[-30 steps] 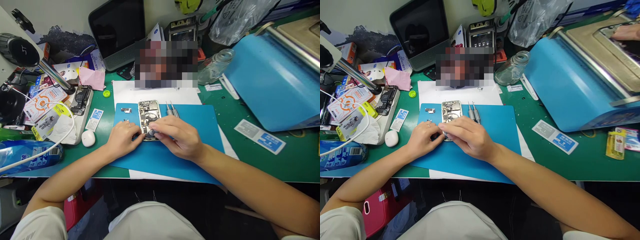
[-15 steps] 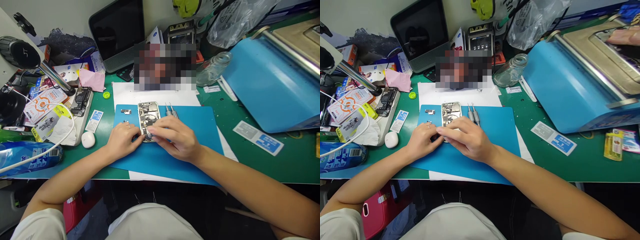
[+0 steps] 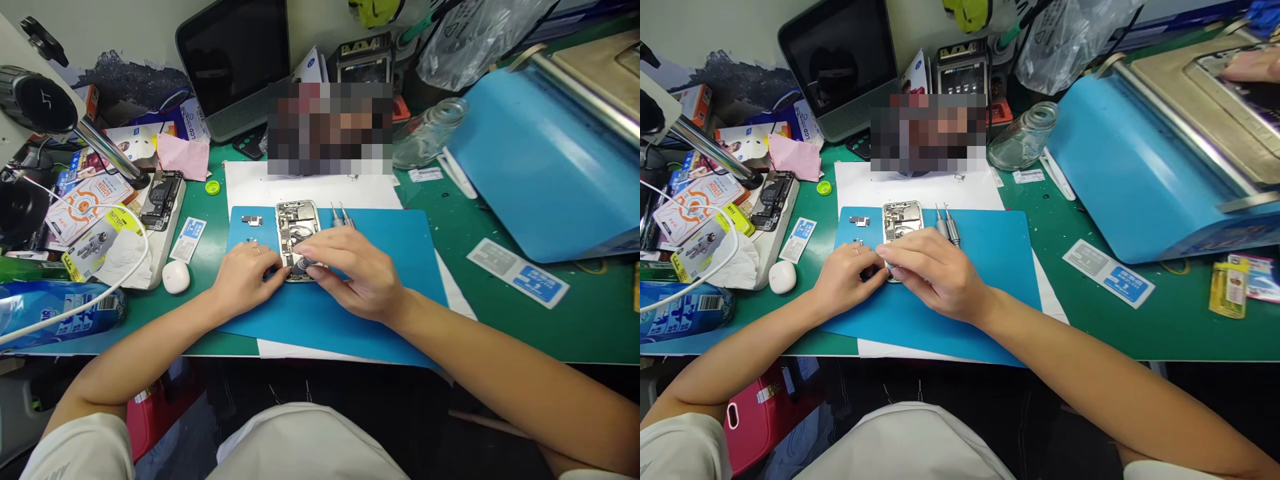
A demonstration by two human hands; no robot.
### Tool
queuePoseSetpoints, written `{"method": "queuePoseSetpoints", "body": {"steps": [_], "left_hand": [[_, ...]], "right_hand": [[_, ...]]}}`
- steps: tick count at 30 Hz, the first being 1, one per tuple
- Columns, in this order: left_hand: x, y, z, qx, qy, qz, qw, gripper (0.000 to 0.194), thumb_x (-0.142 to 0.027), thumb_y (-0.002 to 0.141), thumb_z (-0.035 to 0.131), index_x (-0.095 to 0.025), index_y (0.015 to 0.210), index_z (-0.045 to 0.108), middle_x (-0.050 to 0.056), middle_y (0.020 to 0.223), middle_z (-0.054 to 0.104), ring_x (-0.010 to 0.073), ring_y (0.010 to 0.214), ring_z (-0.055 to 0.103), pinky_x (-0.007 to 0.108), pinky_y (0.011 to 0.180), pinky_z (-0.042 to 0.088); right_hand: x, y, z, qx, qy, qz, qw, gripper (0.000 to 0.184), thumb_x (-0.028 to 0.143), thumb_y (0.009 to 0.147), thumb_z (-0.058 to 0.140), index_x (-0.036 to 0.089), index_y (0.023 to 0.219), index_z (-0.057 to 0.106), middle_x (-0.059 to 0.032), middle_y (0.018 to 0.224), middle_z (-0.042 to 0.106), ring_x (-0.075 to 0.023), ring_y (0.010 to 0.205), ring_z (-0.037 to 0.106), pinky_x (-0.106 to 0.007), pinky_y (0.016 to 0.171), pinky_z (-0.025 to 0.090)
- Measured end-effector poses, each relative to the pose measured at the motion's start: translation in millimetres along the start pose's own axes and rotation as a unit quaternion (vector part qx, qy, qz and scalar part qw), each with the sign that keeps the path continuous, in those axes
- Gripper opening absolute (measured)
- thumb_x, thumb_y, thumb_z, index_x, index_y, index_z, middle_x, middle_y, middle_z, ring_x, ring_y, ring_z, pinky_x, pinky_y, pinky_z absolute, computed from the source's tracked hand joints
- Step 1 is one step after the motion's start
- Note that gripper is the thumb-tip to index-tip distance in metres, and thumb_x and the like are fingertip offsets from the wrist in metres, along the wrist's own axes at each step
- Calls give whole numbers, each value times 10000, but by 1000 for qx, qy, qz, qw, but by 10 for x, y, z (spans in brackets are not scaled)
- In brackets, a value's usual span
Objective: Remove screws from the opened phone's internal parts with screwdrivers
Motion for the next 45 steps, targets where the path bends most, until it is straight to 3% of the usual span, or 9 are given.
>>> {"method": "queuePoseSetpoints", "body": {"steps": [12, 17, 22, 28, 32, 45], "left_hand": [[-1, 4, -3, 1, -8, 3, 1000, 254, -308, 1007, 609, -202, 777, 623, 2, 720, 672, 181, 708, 592, 333, 687, 358], [3, -5, -1, -18, -12, 9, 1000, 269, -309, 1009, 607, -202, 761, 613, -6, 700, 660, 174, 683, 579, 330, 666, 344], [-1, -4, 4, -14, -6, 13, 1000, 257, -310, 1007, 611, -205, 773, 617, -8, 694, 654, 179, 690, 588, 334, 675, 351], [9, -7, 6, -26, -14, 16, 999, 272, -308, 1011, 598, -205, 759, 604, -5, 685, 644, 180, 684, 582, 335, 665, 345], [12, -6, 3, -22, -17, 20, 999, 291, -319, 1022, 582, -203, 756, 603, -5, 688, 644, 177, 680, 576, 333, 671, 345], [49, -5, 14, -12, -18, 9, 1000, 369, -412, 1054, 537, -203, 764, 628, 6, 676, 635, 181, 694, 596, 325, 673, 365]], "right_hand": [[12, 2, 3, 4, 28, 1, 1000, 530, 66, 960, 597, 261, 1449, 534, -62, 1033, 793, -219, 993, 753, -380, 848, 651], [14, 9, 0, 8, 4, -5, 1000, 507, 102, 955, 639, 280, 1421, 545, -40, 950, 758, -198, 865, 733, -363, 770, 631], [12, -10, 21, 13, 39, 4, 999, 512, 62, 963, 587, 251, 1435, 527, -79, 1053, 772, -223, 1014, 743, -393, 860, 640], [5, -36, 44, 16, 48, 8, 999, 507, 104, 974, 611, 297, 1432, 514, -39, 1025, 777, -195, 941, 750, -374, 838, 633], [9, -32, 39, 34, 70, 6, 997, 515, 69, 970, 587, 274, 1437, 513, -76, 1119, 769, -218, 1089, 735, -398, 904, 640], [21, -25, 79, 36, 85, 2, 996, 514, 70, 989, 568, 292, 1448, 504, -33, 993, 761, -169, 899, 717, -333, 823, 632]]}}
Point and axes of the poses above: each hand's wrist, its own y-axis towards the middle knuckle, its own z-axis out of the palm, x = y × z, the point moved 4 cm from there along y, towards the middle knuckle
